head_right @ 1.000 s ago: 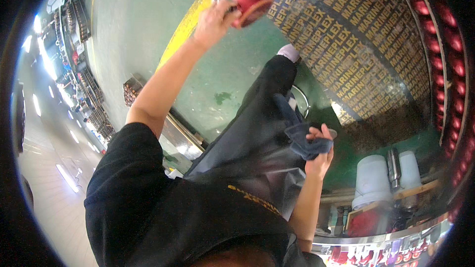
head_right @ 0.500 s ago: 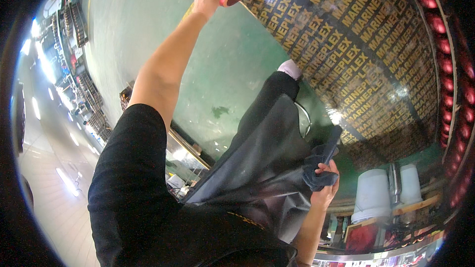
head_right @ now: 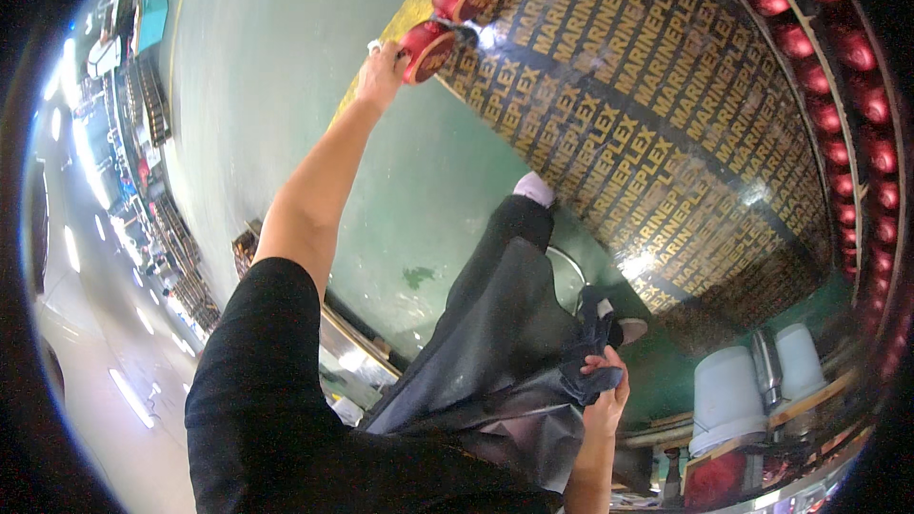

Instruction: The person picks red containers from a conveyor belt, wipes them with a cloth, and applies gold stickers to the top surface. The person then places the labeled containers on a metal table.

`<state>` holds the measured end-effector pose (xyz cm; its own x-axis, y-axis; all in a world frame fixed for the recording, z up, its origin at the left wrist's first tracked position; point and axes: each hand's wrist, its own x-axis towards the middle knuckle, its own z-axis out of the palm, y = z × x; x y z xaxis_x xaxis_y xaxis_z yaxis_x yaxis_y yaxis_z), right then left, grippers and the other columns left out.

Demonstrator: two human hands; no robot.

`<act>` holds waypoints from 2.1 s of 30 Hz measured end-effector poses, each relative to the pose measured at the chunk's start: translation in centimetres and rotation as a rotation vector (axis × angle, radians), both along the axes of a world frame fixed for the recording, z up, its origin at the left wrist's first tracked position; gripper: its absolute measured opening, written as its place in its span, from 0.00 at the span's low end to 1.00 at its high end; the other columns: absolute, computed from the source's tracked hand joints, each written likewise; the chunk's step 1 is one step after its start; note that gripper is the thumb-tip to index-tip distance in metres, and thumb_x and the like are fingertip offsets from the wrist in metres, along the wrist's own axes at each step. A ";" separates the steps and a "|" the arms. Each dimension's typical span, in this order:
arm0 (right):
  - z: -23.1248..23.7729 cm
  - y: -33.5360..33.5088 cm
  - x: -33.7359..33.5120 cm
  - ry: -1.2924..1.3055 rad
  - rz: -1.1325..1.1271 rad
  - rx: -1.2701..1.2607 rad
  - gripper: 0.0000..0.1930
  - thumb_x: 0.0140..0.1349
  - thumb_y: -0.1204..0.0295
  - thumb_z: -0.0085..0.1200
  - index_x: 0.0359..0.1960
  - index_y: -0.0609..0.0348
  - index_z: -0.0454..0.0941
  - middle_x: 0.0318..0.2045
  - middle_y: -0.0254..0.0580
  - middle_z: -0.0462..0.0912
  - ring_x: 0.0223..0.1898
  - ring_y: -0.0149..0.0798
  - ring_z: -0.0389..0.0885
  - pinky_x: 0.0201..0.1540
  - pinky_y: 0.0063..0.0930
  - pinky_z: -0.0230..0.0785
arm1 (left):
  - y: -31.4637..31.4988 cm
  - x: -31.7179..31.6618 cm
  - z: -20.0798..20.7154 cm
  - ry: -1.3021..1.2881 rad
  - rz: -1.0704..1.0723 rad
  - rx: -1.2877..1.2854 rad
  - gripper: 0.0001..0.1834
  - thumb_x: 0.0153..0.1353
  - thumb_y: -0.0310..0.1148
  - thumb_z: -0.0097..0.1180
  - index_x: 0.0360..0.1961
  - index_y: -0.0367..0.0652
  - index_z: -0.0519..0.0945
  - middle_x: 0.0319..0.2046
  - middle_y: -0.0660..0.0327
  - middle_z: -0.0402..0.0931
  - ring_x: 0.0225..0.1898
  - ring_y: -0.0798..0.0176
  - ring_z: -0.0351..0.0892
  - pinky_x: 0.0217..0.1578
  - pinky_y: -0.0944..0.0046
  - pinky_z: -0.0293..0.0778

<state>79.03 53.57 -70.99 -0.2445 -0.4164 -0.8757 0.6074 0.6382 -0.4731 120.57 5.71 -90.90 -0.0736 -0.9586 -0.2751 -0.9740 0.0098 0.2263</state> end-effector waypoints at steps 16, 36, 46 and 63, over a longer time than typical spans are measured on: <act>0.4 3.0 -1.1 0.031 -0.132 -0.057 0.19 0.70 0.64 0.53 0.57 0.63 0.75 0.42 0.48 0.83 0.38 0.36 0.80 0.46 0.30 0.74 | -1.1 -3.8 3.8 -0.337 -0.009 0.150 0.28 0.64 0.43 0.56 0.63 0.48 0.67 0.57 0.39 0.69 0.58 0.39 0.73 0.56 0.45 0.72; 9.4 19.3 -4.9 0.081 -0.396 -0.091 0.22 0.65 0.73 0.44 0.61 0.65 0.72 0.43 0.50 0.84 0.39 0.36 0.80 0.48 0.31 0.75 | 19.9 -14.3 13.2 -0.312 -0.330 0.386 0.29 0.65 0.52 0.54 0.61 0.45 0.73 0.62 0.50 0.71 0.63 0.41 0.67 0.62 0.45 0.65; 19.3 31.0 -1.4 0.043 -0.966 -0.216 0.18 0.71 0.68 0.50 0.60 0.61 0.73 0.39 0.39 0.83 0.40 0.30 0.80 0.45 0.26 0.74 | 54.6 -61.9 36.7 0.893 -1.297 0.796 0.09 0.72 0.29 0.52 0.47 0.36 0.80 0.43 0.61 0.80 0.45 0.67 0.80 0.46 0.66 0.78; 22.3 50.3 -5.5 0.067 -1.545 -0.439 0.18 0.70 0.72 0.53 0.60 0.59 0.73 0.40 0.41 0.83 0.39 0.32 0.81 0.44 0.26 0.75 | 111.7 -89.1 49.2 1.203 -2.153 0.711 0.19 0.58 0.43 0.64 0.45 0.42 0.79 0.38 0.52 0.82 0.40 0.48 0.82 0.46 0.56 0.77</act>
<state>73.56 103.90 -48.71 -0.6794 0.0500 -0.7320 0.4815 -0.7225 -0.4962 31.43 117.42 -41.65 -0.5677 0.6735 0.4734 0.6474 0.0101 0.7621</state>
